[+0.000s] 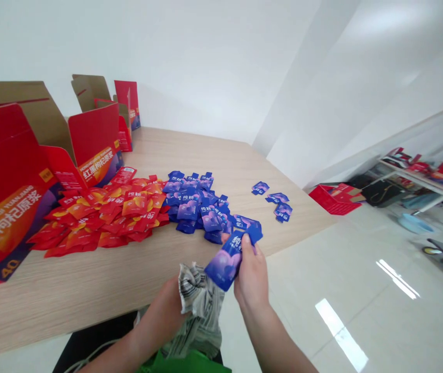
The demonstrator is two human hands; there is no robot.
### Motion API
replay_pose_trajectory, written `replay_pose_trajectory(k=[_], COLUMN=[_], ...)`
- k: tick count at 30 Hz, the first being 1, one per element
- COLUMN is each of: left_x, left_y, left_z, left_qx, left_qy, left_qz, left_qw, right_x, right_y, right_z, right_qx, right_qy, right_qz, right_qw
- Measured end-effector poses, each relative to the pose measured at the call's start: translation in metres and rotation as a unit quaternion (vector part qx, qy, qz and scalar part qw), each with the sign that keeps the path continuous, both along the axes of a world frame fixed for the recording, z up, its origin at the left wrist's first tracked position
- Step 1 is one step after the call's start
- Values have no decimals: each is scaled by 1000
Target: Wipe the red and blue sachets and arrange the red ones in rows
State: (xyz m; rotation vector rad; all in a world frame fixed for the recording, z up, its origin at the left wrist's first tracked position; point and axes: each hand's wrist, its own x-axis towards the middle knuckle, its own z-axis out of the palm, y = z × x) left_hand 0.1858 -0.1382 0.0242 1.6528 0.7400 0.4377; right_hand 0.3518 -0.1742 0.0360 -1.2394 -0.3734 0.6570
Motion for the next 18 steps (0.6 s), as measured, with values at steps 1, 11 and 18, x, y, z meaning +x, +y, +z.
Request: replay_pose_trajectory(k=[1, 11, 18], left_x=[-3, -15, -26], left_y=[2, 32, 29], left_z=[-4, -21, -36], left_qx=[6, 26, 14], left_qy=[12, 25, -12], left_qz=[14, 118, 113], left_qw=[1000, 992, 993], right_x=[15, 145, 151], right_y=[10, 92, 79], right_z=[-2, -44, -73], right_qx=[13, -185, -190], right_qy=[-17, -377, -490], right_qz=[-30, 31, 150], right_qw=[999, 907, 837])
